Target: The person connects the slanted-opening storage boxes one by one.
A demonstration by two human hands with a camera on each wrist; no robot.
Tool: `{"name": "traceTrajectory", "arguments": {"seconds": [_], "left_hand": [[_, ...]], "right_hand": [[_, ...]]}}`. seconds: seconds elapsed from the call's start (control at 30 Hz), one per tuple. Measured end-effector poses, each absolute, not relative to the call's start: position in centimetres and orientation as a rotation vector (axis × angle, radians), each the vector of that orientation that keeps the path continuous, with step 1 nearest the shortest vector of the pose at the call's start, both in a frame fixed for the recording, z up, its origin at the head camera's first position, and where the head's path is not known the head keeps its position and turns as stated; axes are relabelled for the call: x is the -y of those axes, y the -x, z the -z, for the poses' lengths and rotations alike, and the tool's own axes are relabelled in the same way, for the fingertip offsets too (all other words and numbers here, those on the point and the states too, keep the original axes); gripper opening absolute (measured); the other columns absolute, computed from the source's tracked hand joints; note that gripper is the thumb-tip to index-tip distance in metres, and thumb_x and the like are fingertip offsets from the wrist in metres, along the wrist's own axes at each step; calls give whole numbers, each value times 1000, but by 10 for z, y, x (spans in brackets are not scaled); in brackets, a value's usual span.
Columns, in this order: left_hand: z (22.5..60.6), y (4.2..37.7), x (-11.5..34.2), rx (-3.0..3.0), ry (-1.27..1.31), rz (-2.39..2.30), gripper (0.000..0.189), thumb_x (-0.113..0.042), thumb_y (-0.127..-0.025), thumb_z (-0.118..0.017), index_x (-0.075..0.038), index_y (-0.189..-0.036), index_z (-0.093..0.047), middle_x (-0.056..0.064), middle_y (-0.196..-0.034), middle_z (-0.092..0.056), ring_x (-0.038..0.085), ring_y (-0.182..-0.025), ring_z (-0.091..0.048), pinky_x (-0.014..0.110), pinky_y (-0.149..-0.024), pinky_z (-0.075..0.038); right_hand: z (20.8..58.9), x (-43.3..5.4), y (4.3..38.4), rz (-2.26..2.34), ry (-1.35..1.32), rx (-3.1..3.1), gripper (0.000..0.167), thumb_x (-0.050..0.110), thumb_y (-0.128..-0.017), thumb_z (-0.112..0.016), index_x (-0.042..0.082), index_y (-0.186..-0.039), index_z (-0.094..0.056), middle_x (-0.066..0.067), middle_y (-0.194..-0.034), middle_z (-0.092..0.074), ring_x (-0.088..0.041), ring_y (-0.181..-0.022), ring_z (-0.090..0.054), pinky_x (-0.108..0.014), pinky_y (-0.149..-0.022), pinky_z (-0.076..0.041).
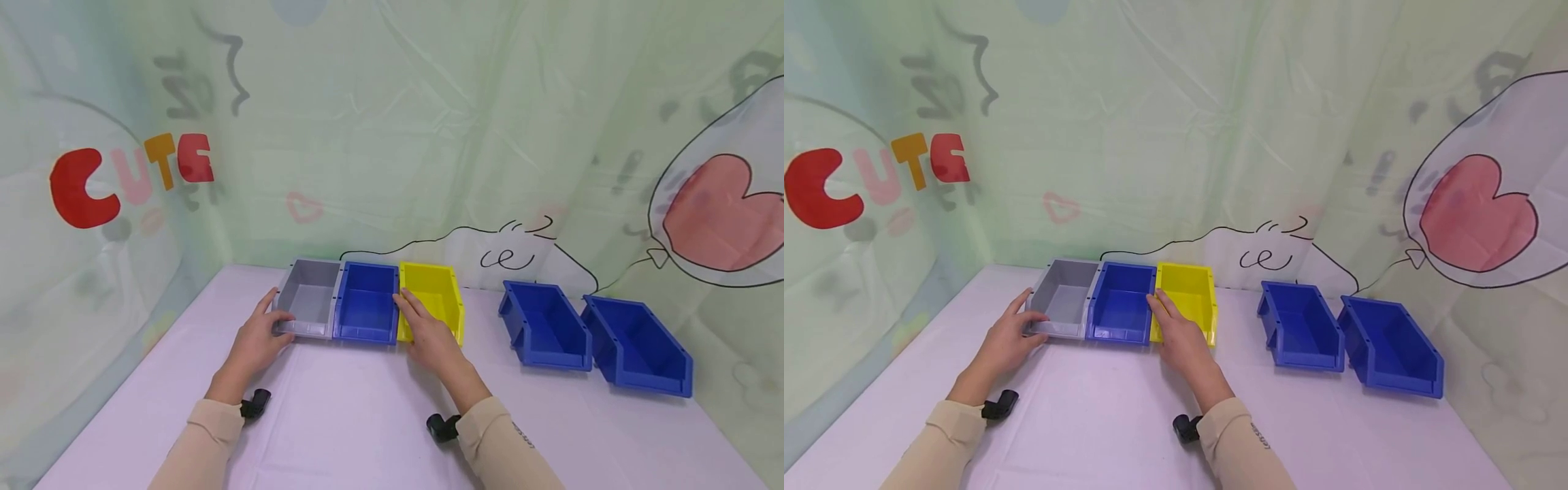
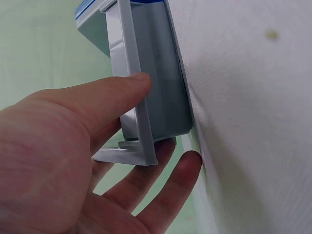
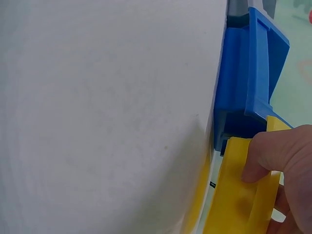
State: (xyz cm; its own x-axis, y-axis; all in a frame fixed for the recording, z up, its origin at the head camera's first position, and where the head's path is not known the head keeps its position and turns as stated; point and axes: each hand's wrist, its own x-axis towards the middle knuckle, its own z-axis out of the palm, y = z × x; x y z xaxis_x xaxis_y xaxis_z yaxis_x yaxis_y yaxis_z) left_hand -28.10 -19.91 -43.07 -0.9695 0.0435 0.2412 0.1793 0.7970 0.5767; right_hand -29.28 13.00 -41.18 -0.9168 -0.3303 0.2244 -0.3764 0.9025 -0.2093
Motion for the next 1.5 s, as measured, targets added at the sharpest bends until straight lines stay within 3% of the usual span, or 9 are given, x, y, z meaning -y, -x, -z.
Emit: {"name": "traceTrajectory", "arguments": {"seconds": [0.27, 1.2, 1.5], "left_hand": [[435, 280, 198, 2768, 190, 924, 31, -9, -90, -76, -3, -120, -73, 20, -171, -20, 54, -143, -42, 68, -109, -41], [435, 282, 197, 2783, 182, 920, 33, -10, -91, -75, -2, -123, -72, 18, -172, -19, 54, -145, -40, 66, -113, -39], [431, 282, 198, 2791, 159, 921, 35, -12, -91, -76, -2, -125, -71, 18, -172, -18, 54, -146, -38, 67, -114, -38]], "right_hand": [[413, -132, 290, -377, -546, 2901, 93, -6, -86, -71, 21, -164, -28, 0, -173, -23, -15, -51, -44, -22, -61, -45], [417, -130, 287, -313, -515, 2940, 98, -7, -86, -71, 19, -167, -21, -2, -174, -20, -14, -61, -47, -25, -74, -53], [418, -129, 288, -284, -535, 2935, 99, -7, -87, -71, 18, -167, -18, -1, -175, -18, -14, -55, -45, -21, -65, -48]]}}
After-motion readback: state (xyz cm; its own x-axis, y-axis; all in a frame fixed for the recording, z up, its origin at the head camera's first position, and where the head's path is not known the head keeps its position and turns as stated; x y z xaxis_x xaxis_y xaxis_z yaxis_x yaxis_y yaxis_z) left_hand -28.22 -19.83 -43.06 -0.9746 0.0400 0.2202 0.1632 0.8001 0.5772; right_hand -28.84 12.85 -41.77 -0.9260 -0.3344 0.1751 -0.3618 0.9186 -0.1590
